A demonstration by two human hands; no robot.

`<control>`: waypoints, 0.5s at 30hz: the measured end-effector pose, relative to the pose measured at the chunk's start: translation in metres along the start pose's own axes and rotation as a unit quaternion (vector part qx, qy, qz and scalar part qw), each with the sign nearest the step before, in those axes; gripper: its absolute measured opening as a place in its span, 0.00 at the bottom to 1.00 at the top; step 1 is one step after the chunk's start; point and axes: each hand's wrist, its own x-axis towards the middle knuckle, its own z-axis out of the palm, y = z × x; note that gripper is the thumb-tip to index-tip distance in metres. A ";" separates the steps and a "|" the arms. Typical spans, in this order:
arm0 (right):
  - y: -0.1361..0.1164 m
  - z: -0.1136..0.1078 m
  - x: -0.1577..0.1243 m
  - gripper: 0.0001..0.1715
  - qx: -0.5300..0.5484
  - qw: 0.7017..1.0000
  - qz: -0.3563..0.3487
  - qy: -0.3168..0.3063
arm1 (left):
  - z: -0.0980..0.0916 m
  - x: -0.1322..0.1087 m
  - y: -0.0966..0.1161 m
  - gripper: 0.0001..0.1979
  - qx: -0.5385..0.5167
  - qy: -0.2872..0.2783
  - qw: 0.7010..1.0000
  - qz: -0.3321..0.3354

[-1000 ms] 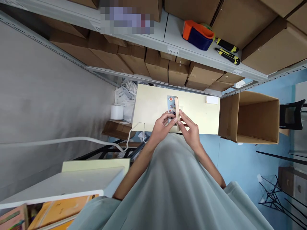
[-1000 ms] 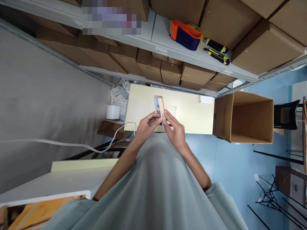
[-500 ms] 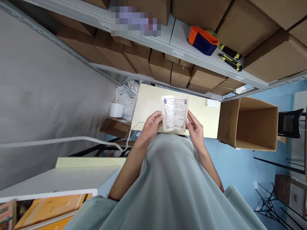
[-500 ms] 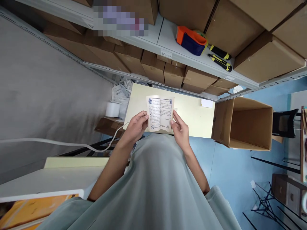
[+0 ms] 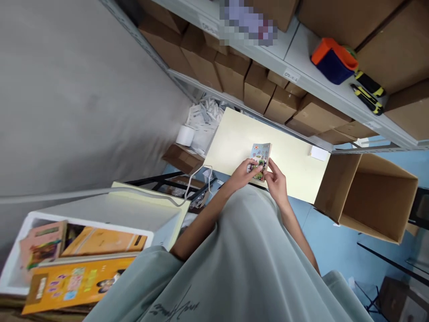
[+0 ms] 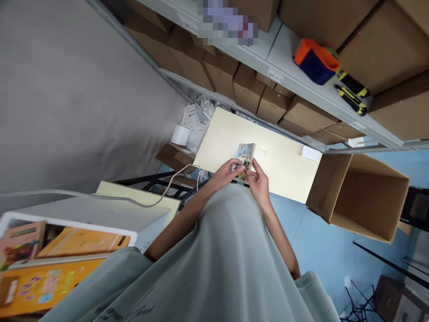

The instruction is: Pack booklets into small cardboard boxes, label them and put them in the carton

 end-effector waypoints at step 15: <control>0.074 0.138 0.210 0.45 0.052 0.986 0.158 0.027 | -0.141 0.173 -0.068 0.18 -0.062 0.213 0.973 -0.064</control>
